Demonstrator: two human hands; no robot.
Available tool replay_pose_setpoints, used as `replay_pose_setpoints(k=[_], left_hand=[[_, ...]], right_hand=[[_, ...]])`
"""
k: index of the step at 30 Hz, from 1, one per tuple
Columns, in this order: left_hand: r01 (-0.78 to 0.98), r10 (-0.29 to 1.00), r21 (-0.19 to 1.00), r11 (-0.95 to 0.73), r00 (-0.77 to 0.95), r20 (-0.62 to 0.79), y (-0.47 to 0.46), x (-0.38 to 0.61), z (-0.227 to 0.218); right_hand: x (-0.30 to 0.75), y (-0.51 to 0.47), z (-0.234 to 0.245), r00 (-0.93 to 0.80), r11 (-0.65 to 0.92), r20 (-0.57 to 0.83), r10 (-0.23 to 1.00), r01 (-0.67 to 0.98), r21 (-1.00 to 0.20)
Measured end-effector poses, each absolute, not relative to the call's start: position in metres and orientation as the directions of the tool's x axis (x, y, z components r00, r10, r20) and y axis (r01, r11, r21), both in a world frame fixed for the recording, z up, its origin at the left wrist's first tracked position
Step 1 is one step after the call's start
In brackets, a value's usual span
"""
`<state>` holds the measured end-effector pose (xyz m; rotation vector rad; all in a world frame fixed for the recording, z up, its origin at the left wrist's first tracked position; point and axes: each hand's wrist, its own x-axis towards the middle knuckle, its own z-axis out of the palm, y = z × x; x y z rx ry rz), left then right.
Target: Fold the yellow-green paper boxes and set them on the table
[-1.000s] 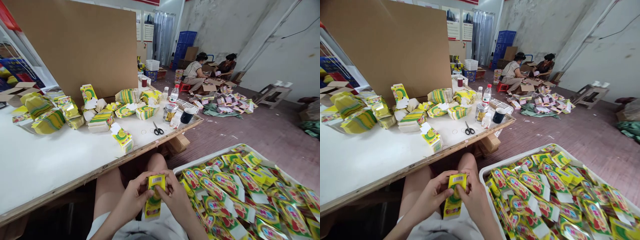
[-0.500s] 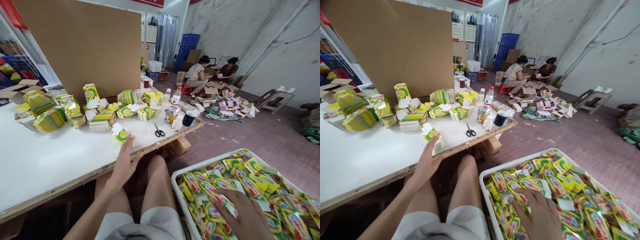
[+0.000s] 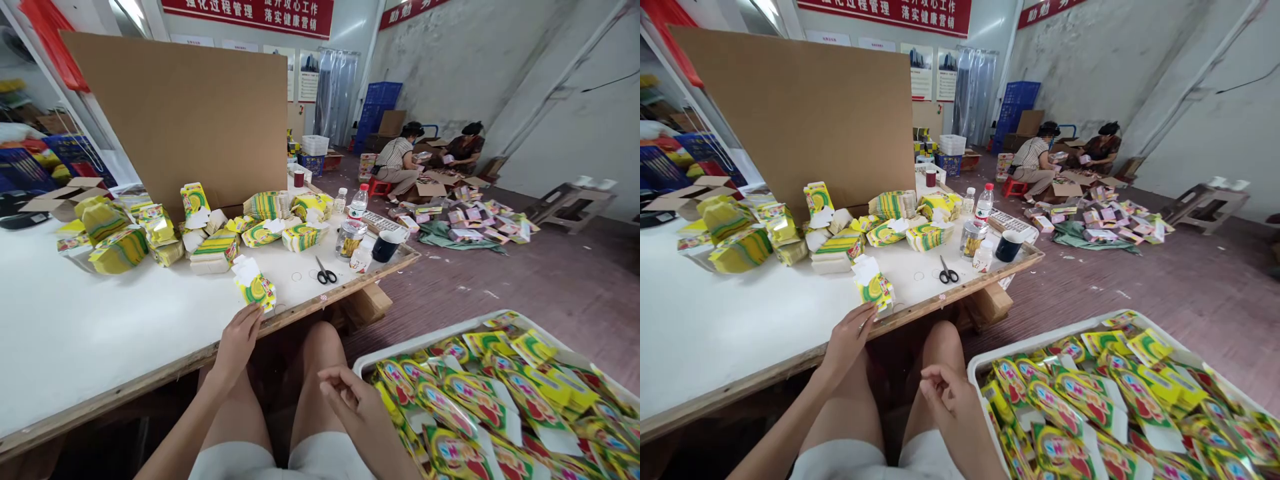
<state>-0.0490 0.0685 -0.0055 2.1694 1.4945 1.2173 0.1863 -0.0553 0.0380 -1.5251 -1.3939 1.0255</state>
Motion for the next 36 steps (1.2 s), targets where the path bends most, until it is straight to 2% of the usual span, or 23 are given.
replay_pose_setpoints(k=[2,4,6,8,9,10,12,14,16,19,22,26,31,36], left_hand=[[0.639,0.834,0.605,-0.475,0.106,0.542,0.051,-0.046,0.001],[0.574,0.781,0.586,-0.572,0.164,0.603,0.027,-0.040,0.008],[0.398,0.634,0.503,-0.767,0.350,0.690,0.001,-0.032,0.013],[0.245,0.518,0.460,-0.854,0.489,0.702,-0.022,-0.023,0.015],[0.191,0.503,0.479,-0.857,0.512,0.696,-0.030,-0.018,0.015],[0.157,0.533,0.533,-0.831,0.496,0.686,-0.035,-0.015,0.014],[0.072,0.687,0.714,-0.696,0.355,0.634,-0.039,-0.010,0.015],[-0.121,0.867,0.893,-0.434,0.215,0.450,-0.035,-0.007,0.018],[-0.350,0.940,0.930,-0.107,0.269,0.210,-0.029,-0.005,0.024],[-0.472,0.859,0.842,0.263,0.511,0.018,-0.024,-0.003,0.031],[-0.487,0.802,0.783,0.386,0.597,-0.024,-0.025,-0.002,0.032],[-0.494,0.823,0.790,0.364,0.567,-0.025,-0.026,-0.001,0.032],[-0.413,0.901,0.875,0.252,0.429,-0.057,-0.024,0.005,0.030],[-0.357,0.935,0.914,0.193,0.349,-0.062,-0.026,0.013,0.024]], right_hand=[[0.180,-0.054,0.033,0.103,-0.085,-0.063,0.993,0.217,-0.973],[0.175,-0.053,0.027,0.159,-0.104,-0.094,0.983,0.052,-0.993],[0.172,-0.051,0.023,0.219,-0.117,-0.140,0.966,-0.113,-0.987],[0.171,-0.051,0.022,0.267,-0.121,-0.185,0.946,-0.239,-0.964],[0.171,-0.051,0.022,0.277,-0.124,-0.204,0.939,-0.282,-0.951],[0.172,-0.051,0.023,0.280,-0.125,-0.217,0.935,-0.314,-0.941],[0.172,-0.052,0.024,0.257,-0.127,-0.228,0.939,-0.357,-0.926],[0.168,-0.055,0.024,0.212,-0.132,-0.228,0.950,-0.389,-0.912],[0.162,-0.059,0.023,0.153,-0.147,-0.227,0.962,-0.413,-0.899],[0.151,-0.063,0.022,0.078,-0.173,-0.226,0.971,-0.426,-0.888],[0.148,-0.066,0.024,0.065,-0.167,-0.212,0.975,-0.418,-0.893],[0.153,-0.068,0.025,0.072,-0.136,-0.169,0.983,-0.331,-0.934],[0.153,-0.069,0.018,0.050,-0.094,-0.101,0.994,-0.122,-0.988],[0.147,-0.072,0.015,0.168,-0.088,-0.082,0.982,0.032,-0.996]])
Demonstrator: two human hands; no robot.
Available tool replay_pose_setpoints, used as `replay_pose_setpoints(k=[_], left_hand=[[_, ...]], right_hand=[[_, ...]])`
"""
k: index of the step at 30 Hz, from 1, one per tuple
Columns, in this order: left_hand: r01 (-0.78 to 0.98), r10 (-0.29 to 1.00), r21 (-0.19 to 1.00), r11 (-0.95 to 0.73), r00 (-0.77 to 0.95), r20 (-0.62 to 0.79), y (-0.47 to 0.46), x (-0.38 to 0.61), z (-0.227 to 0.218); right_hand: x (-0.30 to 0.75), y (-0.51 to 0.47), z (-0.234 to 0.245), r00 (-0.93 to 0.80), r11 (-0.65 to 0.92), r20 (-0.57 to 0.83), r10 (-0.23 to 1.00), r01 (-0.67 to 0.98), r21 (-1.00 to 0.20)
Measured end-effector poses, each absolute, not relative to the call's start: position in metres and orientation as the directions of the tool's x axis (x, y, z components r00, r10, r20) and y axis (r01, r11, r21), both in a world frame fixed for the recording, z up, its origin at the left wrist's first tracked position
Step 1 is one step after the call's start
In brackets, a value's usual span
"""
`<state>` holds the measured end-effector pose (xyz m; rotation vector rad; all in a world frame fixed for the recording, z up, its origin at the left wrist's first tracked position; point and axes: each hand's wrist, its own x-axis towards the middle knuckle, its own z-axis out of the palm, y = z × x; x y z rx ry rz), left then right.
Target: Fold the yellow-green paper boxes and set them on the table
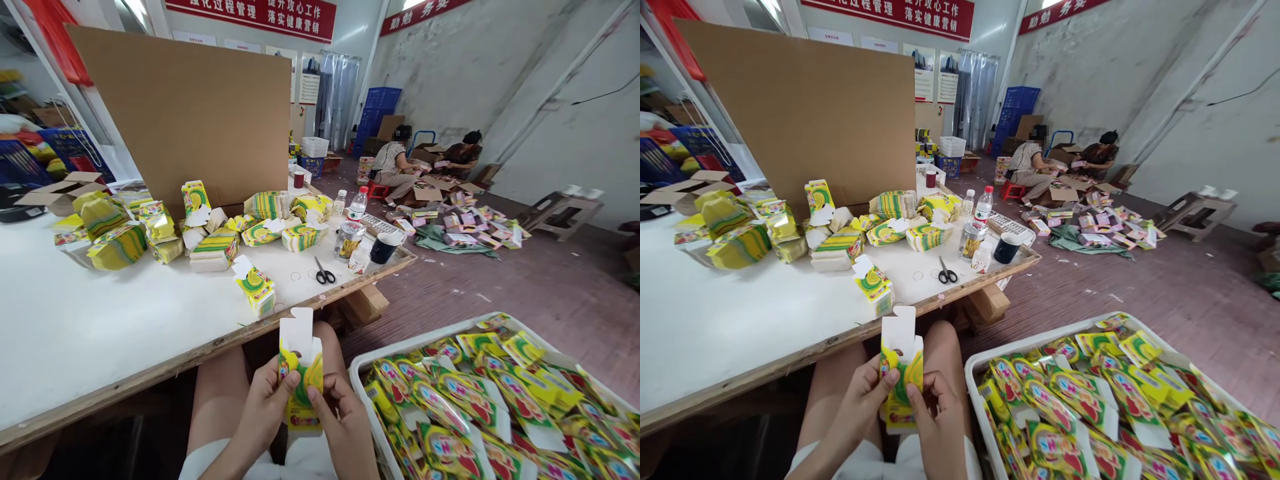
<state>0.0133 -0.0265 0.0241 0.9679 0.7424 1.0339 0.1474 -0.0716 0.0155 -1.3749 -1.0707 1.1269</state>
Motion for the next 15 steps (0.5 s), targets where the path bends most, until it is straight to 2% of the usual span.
replay_pose_setpoints(k=[4,8,12,15], left_hand=[[-0.317,0.953,0.942,0.111,0.302,-0.011,-0.030,0.012,0.022],[-0.259,0.901,0.961,0.094,0.433,0.028,-0.029,0.002,0.026],[-0.289,0.829,0.940,0.181,0.559,0.012,-0.026,-0.006,0.035],[-0.333,0.780,0.907,0.257,0.626,0.009,-0.026,-0.008,0.041]], right_hand=[[0.152,-0.070,0.020,0.247,-0.004,0.029,0.968,0.133,-0.991],[0.160,-0.068,0.027,0.140,0.115,0.125,0.982,0.075,-0.991],[0.170,-0.068,0.032,-0.007,0.068,0.068,0.998,-0.007,-0.998],[0.177,-0.069,0.035,-0.070,0.042,0.037,0.997,0.062,-0.997]])
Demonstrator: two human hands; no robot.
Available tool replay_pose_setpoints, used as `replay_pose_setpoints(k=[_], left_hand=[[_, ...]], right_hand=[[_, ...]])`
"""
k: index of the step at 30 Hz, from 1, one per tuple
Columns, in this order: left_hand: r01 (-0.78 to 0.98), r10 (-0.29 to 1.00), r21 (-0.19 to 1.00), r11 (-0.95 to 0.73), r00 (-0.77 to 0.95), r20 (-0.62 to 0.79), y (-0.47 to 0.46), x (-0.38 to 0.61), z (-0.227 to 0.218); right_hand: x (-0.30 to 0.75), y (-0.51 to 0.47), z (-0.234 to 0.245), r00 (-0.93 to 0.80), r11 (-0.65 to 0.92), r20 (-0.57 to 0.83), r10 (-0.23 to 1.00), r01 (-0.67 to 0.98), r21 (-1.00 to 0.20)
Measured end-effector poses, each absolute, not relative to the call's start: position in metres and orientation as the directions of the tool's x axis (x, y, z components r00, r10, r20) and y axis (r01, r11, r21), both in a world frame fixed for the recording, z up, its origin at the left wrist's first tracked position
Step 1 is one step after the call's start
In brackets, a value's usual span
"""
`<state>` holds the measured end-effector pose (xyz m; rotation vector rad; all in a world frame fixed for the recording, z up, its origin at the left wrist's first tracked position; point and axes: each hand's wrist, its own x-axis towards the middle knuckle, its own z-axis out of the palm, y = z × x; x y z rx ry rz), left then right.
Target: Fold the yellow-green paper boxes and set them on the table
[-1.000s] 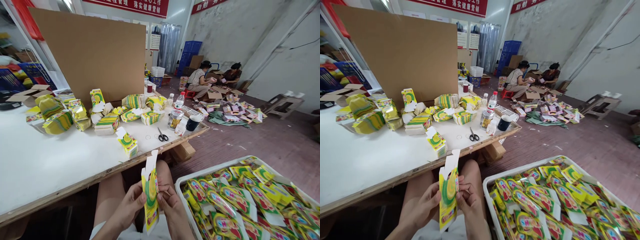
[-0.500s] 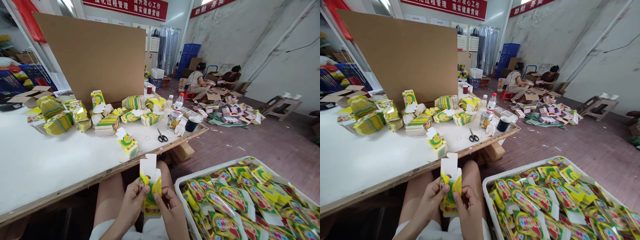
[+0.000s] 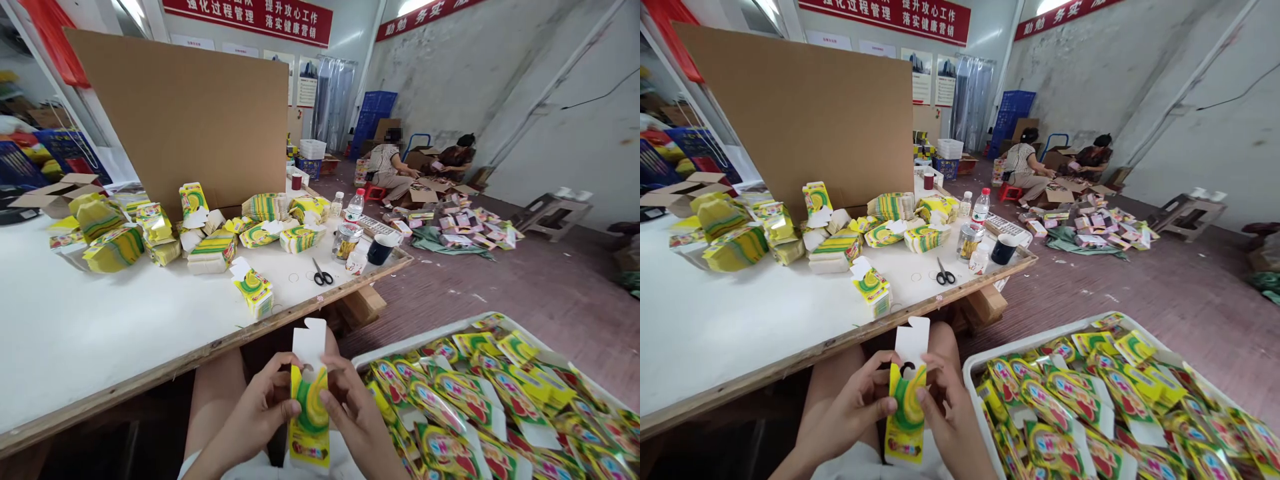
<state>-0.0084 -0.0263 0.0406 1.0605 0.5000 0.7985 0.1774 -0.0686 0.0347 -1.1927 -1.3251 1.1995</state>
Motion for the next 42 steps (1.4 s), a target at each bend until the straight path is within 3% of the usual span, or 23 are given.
replay_pose_setpoints(k=[8,12,15,21,26,33,42], left_hand=[[-0.313,0.756,0.902,0.296,0.654,-0.021,-0.032,-0.006,0.032],[-0.293,0.727,0.905,0.308,0.686,-0.026,-0.031,-0.007,0.028],[-0.231,0.777,0.953,0.197,0.629,-0.008,-0.029,-0.007,0.028],[-0.040,0.809,0.999,0.019,0.588,0.008,-0.030,-0.003,0.025],[-0.021,0.797,1.000,0.004,0.603,0.010,-0.032,-0.003,0.026],[-0.109,0.794,0.988,0.112,0.608,-0.023,-0.033,0.001,0.026],[-0.192,0.827,0.966,0.174,0.561,-0.038,-0.023,0.003,0.033]], right_hand=[[0.182,-0.067,0.040,-0.077,0.139,0.121,0.990,0.320,-0.937],[0.183,-0.067,0.033,0.117,0.090,0.115,0.987,0.195,-0.977],[0.190,-0.065,0.032,0.264,0.089,0.136,0.955,0.183,-0.979],[0.187,-0.065,0.030,0.003,-0.052,-0.052,0.999,0.160,-0.986],[0.177,-0.064,0.020,0.132,-0.055,-0.010,0.991,0.350,-0.935],[0.177,-0.062,0.010,0.114,-0.080,-0.035,0.993,0.416,-0.906],[0.192,-0.061,0.021,0.089,0.036,0.061,0.994,0.259,-0.965]])
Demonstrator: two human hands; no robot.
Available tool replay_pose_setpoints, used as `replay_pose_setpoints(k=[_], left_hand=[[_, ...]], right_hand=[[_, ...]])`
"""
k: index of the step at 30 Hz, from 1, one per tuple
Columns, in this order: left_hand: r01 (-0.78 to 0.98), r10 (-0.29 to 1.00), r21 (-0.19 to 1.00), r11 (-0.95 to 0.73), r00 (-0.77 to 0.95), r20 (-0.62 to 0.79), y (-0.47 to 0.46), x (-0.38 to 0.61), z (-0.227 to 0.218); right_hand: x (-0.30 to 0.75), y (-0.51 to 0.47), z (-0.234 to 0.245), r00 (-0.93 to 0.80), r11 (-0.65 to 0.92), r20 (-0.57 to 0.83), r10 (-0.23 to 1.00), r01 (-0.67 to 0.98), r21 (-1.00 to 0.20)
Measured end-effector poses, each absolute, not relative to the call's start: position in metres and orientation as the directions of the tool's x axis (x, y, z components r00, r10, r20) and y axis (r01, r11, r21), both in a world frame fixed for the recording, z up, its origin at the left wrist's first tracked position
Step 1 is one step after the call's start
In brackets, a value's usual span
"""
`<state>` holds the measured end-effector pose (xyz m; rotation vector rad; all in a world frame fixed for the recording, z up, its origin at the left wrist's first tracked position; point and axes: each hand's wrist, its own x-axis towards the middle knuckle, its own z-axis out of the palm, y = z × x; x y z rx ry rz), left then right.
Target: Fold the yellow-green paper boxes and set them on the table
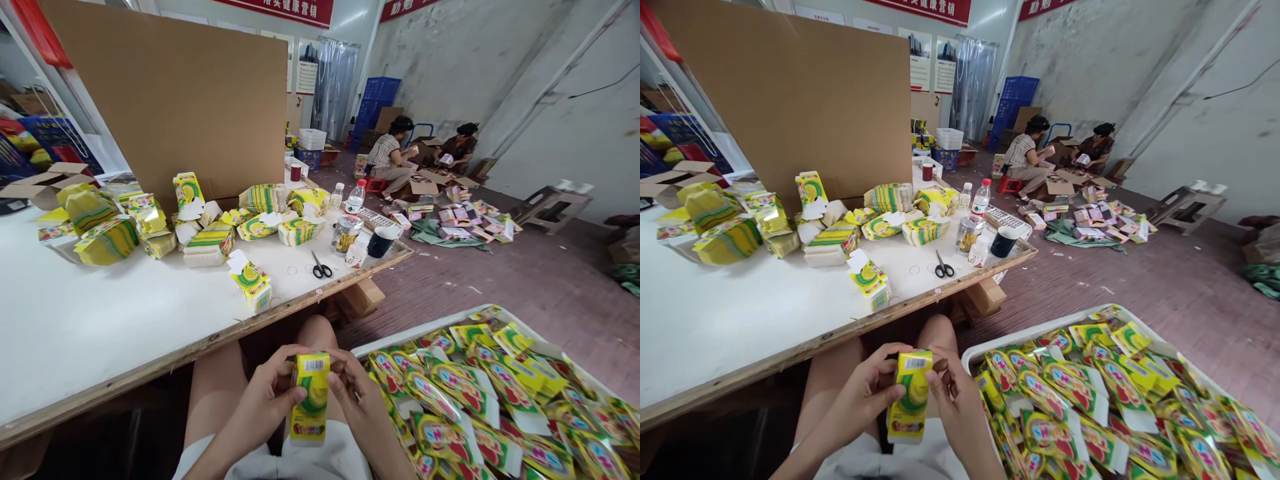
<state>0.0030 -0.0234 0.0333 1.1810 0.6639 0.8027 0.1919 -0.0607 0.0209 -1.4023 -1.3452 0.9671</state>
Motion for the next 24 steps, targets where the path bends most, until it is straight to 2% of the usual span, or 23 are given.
replay_pose_setpoints(k=[4,7,10,12,14,16,18,22,24], left_hand=[[-0.210,0.810,0.958,0.196,0.585,-0.038,-0.022,0.010,0.036],[-0.214,0.816,0.961,0.173,0.577,-0.018,-0.026,0.019,0.034],[-0.097,0.817,0.995,0.010,0.574,0.048,-0.029,0.023,0.030],[0.064,0.837,0.980,-0.187,0.532,0.125,-0.023,0.020,0.030],[0.214,0.877,0.923,-0.318,0.437,0.201,-0.007,0.011,0.031],[0.320,0.915,0.876,-0.360,0.305,0.265,0.019,-0.002,0.030],[0.456,0.925,0.805,-0.379,0.173,0.338,0.050,-0.017,0.024],[0.617,0.914,0.702,-0.357,0.075,0.398,0.094,-0.038,-0.001],[0.648,0.906,0.669,-0.365,0.080,0.416,0.099,-0.043,-0.011]], right_hand=[[0.187,-0.063,0.025,0.119,0.018,0.038,0.992,0.158,-0.987],[0.180,-0.062,0.026,0.152,0.022,0.046,0.987,0.150,-0.988],[0.194,-0.064,0.033,0.183,0.021,0.059,0.981,0.202,-0.979],[0.224,-0.070,0.040,0.160,-0.017,0.033,0.986,0.303,-0.953],[0.267,-0.081,0.045,0.164,-0.095,-0.004,0.987,0.557,-0.825],[0.308,-0.095,0.047,0.243,-0.138,0.069,0.968,0.737,-0.662],[0.331,-0.106,0.045,0.315,-0.184,0.123,0.941,0.782,-0.595],[0.303,-0.107,0.034,0.291,-0.191,0.032,0.956,0.700,-0.688],[0.268,-0.098,0.031,0.194,-0.127,0.000,0.981,0.643,-0.756]])
